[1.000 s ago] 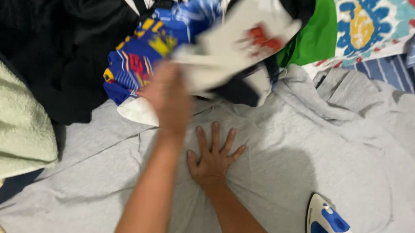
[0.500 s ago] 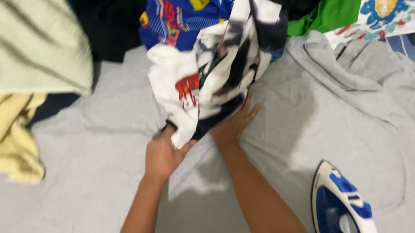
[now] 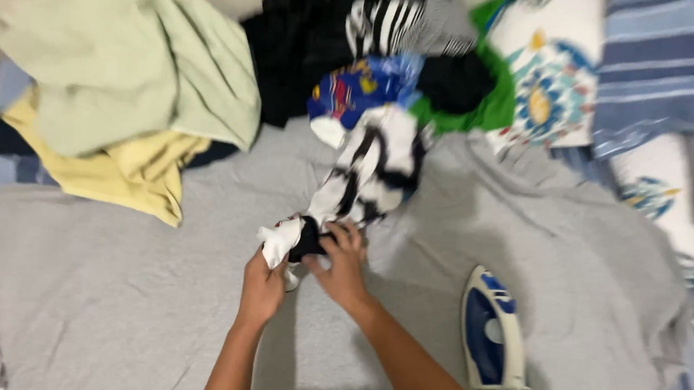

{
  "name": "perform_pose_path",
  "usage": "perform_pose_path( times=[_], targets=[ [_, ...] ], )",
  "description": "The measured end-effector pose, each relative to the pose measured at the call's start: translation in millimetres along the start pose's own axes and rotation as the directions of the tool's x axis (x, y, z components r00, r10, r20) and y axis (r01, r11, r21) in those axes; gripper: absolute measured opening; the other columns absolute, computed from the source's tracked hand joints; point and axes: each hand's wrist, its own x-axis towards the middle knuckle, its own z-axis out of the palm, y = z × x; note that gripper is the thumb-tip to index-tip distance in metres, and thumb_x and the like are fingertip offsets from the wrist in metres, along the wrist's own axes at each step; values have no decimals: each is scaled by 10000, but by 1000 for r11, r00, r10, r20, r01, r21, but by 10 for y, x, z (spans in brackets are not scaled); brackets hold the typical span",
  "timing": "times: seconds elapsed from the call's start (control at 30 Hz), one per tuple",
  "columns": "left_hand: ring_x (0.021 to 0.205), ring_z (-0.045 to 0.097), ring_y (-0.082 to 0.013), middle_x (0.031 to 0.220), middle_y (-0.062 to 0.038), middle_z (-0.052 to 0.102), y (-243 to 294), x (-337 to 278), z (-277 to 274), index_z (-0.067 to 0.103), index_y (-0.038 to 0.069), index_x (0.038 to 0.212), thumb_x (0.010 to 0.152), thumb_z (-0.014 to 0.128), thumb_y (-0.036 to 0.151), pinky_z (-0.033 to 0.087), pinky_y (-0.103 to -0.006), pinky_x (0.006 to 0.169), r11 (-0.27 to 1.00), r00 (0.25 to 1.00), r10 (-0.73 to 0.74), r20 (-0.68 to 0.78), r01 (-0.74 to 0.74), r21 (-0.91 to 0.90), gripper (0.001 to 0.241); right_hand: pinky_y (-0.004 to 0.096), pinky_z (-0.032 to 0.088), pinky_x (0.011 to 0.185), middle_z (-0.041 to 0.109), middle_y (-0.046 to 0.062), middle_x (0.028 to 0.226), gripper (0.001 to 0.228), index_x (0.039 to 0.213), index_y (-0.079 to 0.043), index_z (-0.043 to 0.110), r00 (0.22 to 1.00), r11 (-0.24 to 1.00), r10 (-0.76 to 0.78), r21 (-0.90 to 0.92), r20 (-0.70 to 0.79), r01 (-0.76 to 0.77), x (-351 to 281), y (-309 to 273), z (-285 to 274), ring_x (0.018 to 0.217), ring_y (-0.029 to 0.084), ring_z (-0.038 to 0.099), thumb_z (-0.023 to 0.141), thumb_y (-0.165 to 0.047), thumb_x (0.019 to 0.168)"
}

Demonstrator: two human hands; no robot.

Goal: The person irons a white graphic t-shirt and a black t-shirt on a bed using a blue and white iron. They smooth the fabric, iron the shirts, and then fold them neatly.

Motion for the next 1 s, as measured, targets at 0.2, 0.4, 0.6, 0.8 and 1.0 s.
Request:
perform_pose_path(
  times=[0.2, 0.4, 0.6, 0.8, 1.0],
  targets=[
    [1080, 634, -471, 1091, -291, 685, 1561, 21, -529, 626, -62, 1135, 804, 512, -90, 512, -459, 903, 917, 944, 326, 43, -327, 228, 351, 419, 413, 1100, 349, 133, 1529, 943, 1506, -118, 291, 994, 662, 45, 748, -101, 46, 1061, -1609, -2182, 1362, 363, 459, 786, -109, 704],
    [955, 663, -446, 994, -228, 706, 3127, -262, -1062, 702, 33, 1035, 791, 609, -27, 526, -500, 791, 824, 866, 481, 135, -500, 267, 267, 390, 519, 976, 712, 158, 1241, 627, 1400, -133, 607, 951, 876, -287, 435, 117, 210, 1448, -2324, -3414, 1150, 312, 672, 710, -12, 794],
    [856, 685, -426, 869, -190, 716, 3707, -449, -1691, 717, 108, 974, 799, 653, -8, 526, -513, 746, 657, 707, 697, -118, -565, 499, 220, 431, 567, 729, 762, 135, 901, 205, 1036, -115, 758, 995, 987, -83, 132, -47, 89, 1350, -2945, -4202, 847, 339, 738, 779, -228, 866],
    [781, 723, -320, 810, -155, 732, 3238, -280, -2593, 725, 93, 831, 862, 612, -41, 552, -406, 724, 758, 758, 611, -228, -477, 444, 178, 348, 578, 795, 767, 126, 993, 257, 1095, -66, 706, 919, 960, -131, 184, -372, 212, 1172, -3128, -4769, 921, 249, 763, 754, -137, 852],
    [836, 710, -132, 880, -39, 746, 3408, -449, -2483, 714, 51, 973, 862, 663, 61, 578, -284, 735, 753, 749, 654, 104, -658, 6, 123, 305, 545, 751, 751, 84, 857, 137, 1011, -48, 723, 977, 937, -207, 280, -46, 212, 1190, -3342, -4690, 807, 138, 680, 748, -110, 891]
  ],
)
